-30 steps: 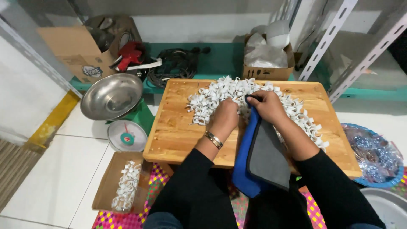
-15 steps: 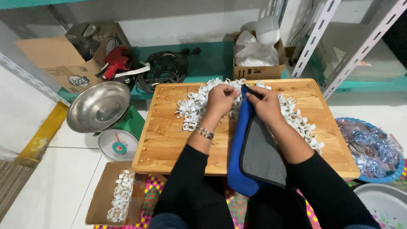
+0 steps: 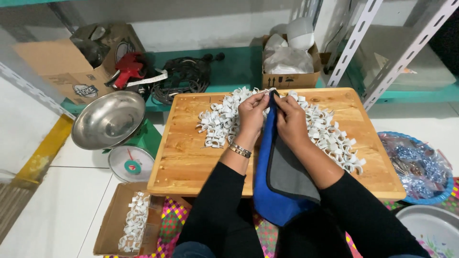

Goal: The person sits on a mat on the floor and repeatedly picks up white plastic cable ties from a wooden board. They insert the ties into a blue and gray fabric pouch held in their lap, securing them one by one.

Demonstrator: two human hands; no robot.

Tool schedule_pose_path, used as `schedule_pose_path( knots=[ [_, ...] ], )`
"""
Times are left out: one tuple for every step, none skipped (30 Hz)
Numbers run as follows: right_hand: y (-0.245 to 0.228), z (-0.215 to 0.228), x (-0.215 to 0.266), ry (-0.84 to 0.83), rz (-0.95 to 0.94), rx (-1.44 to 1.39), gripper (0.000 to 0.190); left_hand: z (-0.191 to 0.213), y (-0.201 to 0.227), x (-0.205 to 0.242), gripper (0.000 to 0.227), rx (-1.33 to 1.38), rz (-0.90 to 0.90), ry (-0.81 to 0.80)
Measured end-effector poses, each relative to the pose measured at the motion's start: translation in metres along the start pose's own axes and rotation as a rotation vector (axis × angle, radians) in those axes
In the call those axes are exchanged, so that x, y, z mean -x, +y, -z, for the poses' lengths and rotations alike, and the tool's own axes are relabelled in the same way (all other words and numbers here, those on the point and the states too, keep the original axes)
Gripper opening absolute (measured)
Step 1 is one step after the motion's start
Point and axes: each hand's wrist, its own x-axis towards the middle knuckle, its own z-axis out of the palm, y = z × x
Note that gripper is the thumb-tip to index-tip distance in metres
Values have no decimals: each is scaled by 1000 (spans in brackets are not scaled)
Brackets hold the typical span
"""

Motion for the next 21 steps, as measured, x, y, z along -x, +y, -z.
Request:
schedule_pose_path(
  knots=[
    [-4,0,0,3,-2,3,38,0,-3,1,23,0,2,-4],
    [-9,0,-1,27,1,-8,37,0,-5,1,22,8,10,2],
    [-13,1,-2,52,6,-17,37,-1,-7,1,22,19,16,6],
    [-11,0,0,55,7,-12,37,0,-9,0,22,21,16,2],
    [-9,-1,2,42,21,-1,38,1,-12,-2,23,94,72,40],
    [-8,-2,3,30,36,11,39,3,-14,-3,24,166,129,77],
    [-10,-2,4,31,39,12,39,5,-17,-6,24,169,126,75],
    [-13,-2,4,26,50,28,38,7,-21,-10,24,167,135,64],
    [-15,-3,5,18,58,43,36,10,-25,-12,24,164,147,56],
    [-15,-1,4,17,60,43,36,9,-20,-9,24,165,146,57],
    [-14,-1,2,24,64,52,37,9,-16,-6,20,63,117,34],
    [-13,0,0,31,68,62,38,8,-12,-3,16,-40,89,11],
    [-10,-1,-1,29,68,61,38,7,-12,-4,16,-39,89,13],
    [-8,-2,-1,35,78,58,36,5,-13,-4,15,-27,67,20],
    [-5,-2,-1,41,86,56,35,3,-15,-4,15,-15,47,26],
    [-8,-1,2,39,85,56,35,3,-9,-1,15,-14,49,28],
    [-11,-1,3,19,87,69,37,2,-2,1,16,44,12,46],
    [-14,0,4,0,90,81,38,1,5,3,18,103,-26,63],
    [-12,-1,3,2,93,81,38,2,4,2,18,103,-29,62],
    [-11,-2,2,18,88,81,39,3,2,1,15,63,-43,44],
    [-10,-3,4,29,80,79,39,5,0,3,13,23,-53,31]
  ],
)
